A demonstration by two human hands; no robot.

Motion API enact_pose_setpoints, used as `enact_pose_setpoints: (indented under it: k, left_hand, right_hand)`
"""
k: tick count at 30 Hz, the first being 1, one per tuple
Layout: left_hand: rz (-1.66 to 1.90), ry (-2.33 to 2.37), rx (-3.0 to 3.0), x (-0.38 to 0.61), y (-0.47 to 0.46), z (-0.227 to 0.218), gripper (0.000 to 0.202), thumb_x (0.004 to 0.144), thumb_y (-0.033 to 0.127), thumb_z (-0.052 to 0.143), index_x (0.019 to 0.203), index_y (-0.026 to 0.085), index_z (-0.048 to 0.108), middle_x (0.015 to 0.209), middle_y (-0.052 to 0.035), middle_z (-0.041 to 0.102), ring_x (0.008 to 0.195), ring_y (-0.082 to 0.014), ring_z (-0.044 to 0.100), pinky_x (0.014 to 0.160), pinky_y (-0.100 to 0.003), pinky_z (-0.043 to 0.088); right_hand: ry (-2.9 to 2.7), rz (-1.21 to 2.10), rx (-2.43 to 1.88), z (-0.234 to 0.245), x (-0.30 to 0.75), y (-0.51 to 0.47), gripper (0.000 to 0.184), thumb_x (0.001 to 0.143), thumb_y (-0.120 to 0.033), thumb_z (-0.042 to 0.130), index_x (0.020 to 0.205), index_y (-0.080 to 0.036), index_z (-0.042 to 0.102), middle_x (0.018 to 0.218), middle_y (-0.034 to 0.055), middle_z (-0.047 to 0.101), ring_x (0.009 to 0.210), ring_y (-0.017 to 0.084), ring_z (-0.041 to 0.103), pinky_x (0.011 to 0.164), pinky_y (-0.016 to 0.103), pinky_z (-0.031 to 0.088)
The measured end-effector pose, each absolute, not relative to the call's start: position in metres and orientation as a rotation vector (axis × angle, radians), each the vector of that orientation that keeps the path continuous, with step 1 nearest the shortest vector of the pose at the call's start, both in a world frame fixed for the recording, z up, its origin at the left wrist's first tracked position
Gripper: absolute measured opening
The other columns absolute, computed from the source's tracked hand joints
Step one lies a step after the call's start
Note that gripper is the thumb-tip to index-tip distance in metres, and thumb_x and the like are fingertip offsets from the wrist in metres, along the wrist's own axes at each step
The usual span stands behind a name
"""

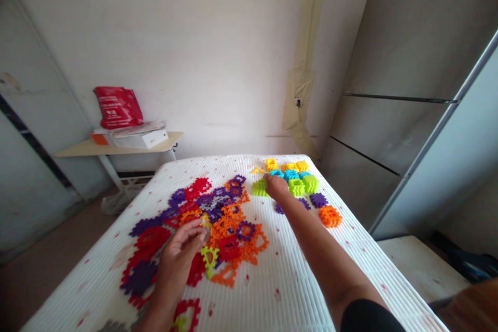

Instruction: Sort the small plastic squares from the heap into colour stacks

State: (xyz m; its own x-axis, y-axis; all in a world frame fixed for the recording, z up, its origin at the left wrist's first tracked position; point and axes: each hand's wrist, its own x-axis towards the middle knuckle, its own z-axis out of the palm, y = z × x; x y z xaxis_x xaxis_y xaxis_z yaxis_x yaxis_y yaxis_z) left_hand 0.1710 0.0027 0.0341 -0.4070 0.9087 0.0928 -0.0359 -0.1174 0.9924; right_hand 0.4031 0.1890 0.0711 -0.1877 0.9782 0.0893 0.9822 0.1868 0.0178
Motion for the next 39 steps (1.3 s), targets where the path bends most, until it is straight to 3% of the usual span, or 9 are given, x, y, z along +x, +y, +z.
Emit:
enact_pose_setpoints:
  k: [8,12,18,25,29,34,39]
  left_hand:
    - [1.631,1.405,1.018,0.172,0.001,0.036,0.045,0.063,0.038,0.070,0.100,0.016,0.061,0.080,-0.0045,0.066,0.071,-0.0166,0.061,0.067,-0.028,0.048]
    - [1.640,1.388,1.007,0.173,0.001,0.036,0.045,0.065,0.038,0.069,0.102,0.015,0.060,0.081,-0.0046,0.066,0.072,-0.0159,0.061,0.066,-0.027,0.048]
    - [1.674,1.382,0.983,0.172,0.001,0.039,0.042,0.065,0.035,0.068,0.101,0.015,0.061,0.080,-0.0042,0.065,0.071,-0.0151,0.061,0.065,-0.026,0.049]
    - [1.726,1.476,1.002,0.166,-0.002,0.045,0.038,0.069,0.032,0.062,0.103,0.015,0.060,0.083,-0.0049,0.067,0.066,-0.0138,0.061,0.064,-0.027,0.050]
    - [1.705,1.531,1.080,0.164,-0.001,0.043,0.033,0.070,0.031,0.060,0.099,0.015,0.062,0.086,-0.0065,0.068,0.073,-0.0165,0.063,0.070,-0.030,0.050]
    - [1.577,1.620,1.215,0.160,0.004,0.034,0.027,0.069,0.029,0.057,0.092,0.017,0.065,0.086,-0.0079,0.070,0.081,-0.0212,0.064,0.078,-0.035,0.049]
    - [1.544,1.659,1.271,0.159,0.006,0.030,0.027,0.070,0.033,0.056,0.090,0.018,0.066,0.088,-0.0083,0.070,0.084,-0.0227,0.064,0.081,-0.038,0.048]
  right_hand:
    - [-2.369,-0.120,-1.958,0.079,0.402,0.182,0.052,0.079,-0.014,0.051,0.131,-0.017,0.046,0.107,0.0132,0.066,0.095,0.024,0.063,0.073,0.029,0.046]
    - [-2.388,-0.130,-1.797,0.089,0.395,0.158,0.051,0.081,-0.018,0.050,0.132,-0.020,0.043,0.111,0.0096,0.065,0.099,0.021,0.061,0.077,0.028,0.045]
    - [-2.366,-0.239,-1.567,0.091,0.372,0.103,0.034,0.084,-0.014,0.043,0.115,-0.018,0.058,0.107,0.0105,0.065,0.095,0.021,0.060,0.073,0.027,0.044]
    - [-2.690,0.194,-1.085,0.073,0.331,0.038,0.015,0.083,-0.029,0.054,0.092,-0.021,0.063,0.092,0.0038,0.067,0.083,0.016,0.062,0.068,0.023,0.043]
    - [-2.765,0.072,-1.152,0.059,0.306,0.013,0.032,0.078,-0.039,0.059,0.102,-0.018,0.060,0.095,0.0094,0.064,0.080,0.022,0.063,0.060,0.027,0.045]
    - [-2.779,0.017,-1.177,0.049,0.294,0.005,0.042,0.077,-0.021,0.054,0.119,-0.015,0.050,0.098,0.0117,0.062,0.075,0.020,0.062,0.056,0.026,0.046]
    - [-2.702,0.175,-1.172,0.048,0.301,0.008,0.053,0.071,-0.025,0.057,0.123,-0.018,0.045,0.103,0.0077,0.061,0.077,0.020,0.062,0.057,0.027,0.046]
